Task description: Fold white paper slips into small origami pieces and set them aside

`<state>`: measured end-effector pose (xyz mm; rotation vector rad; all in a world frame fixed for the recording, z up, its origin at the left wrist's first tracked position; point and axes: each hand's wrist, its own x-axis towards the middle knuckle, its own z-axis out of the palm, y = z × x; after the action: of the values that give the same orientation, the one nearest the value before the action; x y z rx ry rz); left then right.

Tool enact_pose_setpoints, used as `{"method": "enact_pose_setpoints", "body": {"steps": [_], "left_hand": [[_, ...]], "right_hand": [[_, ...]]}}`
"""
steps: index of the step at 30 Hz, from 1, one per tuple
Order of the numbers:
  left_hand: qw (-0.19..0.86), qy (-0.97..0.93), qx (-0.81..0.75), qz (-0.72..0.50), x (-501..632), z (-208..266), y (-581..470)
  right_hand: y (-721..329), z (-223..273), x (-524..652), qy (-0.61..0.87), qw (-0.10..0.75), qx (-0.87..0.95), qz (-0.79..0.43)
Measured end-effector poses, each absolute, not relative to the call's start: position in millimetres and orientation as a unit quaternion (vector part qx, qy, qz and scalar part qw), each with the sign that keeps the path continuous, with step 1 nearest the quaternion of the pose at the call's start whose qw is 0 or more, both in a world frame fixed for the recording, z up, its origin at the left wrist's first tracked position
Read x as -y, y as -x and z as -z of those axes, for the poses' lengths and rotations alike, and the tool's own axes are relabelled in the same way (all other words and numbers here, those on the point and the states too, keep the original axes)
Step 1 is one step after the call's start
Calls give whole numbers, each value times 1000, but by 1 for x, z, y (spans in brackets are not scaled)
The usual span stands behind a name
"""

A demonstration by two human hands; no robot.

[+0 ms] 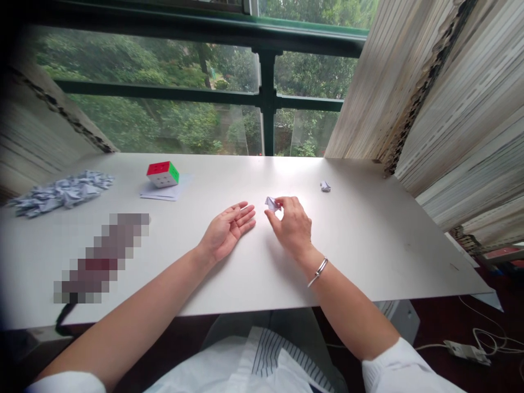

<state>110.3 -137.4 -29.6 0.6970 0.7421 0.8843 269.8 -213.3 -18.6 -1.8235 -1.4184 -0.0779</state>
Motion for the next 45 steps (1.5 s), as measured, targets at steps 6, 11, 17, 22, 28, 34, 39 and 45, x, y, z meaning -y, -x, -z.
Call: {"method": "enact_pose_setpoints", "body": {"steps": [6,11,17,22,28,34,39,45], "left_hand": [[763,-325,-378,-411,138,34,-113],[765,-319,-379,-412,139,34,-113],[770,-316,-375,-408,138,34,-111],[767,-324,-376,-407,138,34,-111],[766,-326,-378,-404,138,34,-111],[767,-325,-376,-406,139,34,-111],[765,-328,-377,-405,139,34,-111],[765,-331,-377,-404,139,33,-111]], "right_hand": [[-312,-13,210,759,409,502,67],[-381,-11,193,789,422,437,95],[-462,32,179,868,358,328,103],[-481,55,172,885,330,318,88],[-484,60,165,876,329,339,92],[-484,62,168,871,328,354,97],[-482,62,169,867,329,362,100],[-479,59,170,873,327,349,92]]}}
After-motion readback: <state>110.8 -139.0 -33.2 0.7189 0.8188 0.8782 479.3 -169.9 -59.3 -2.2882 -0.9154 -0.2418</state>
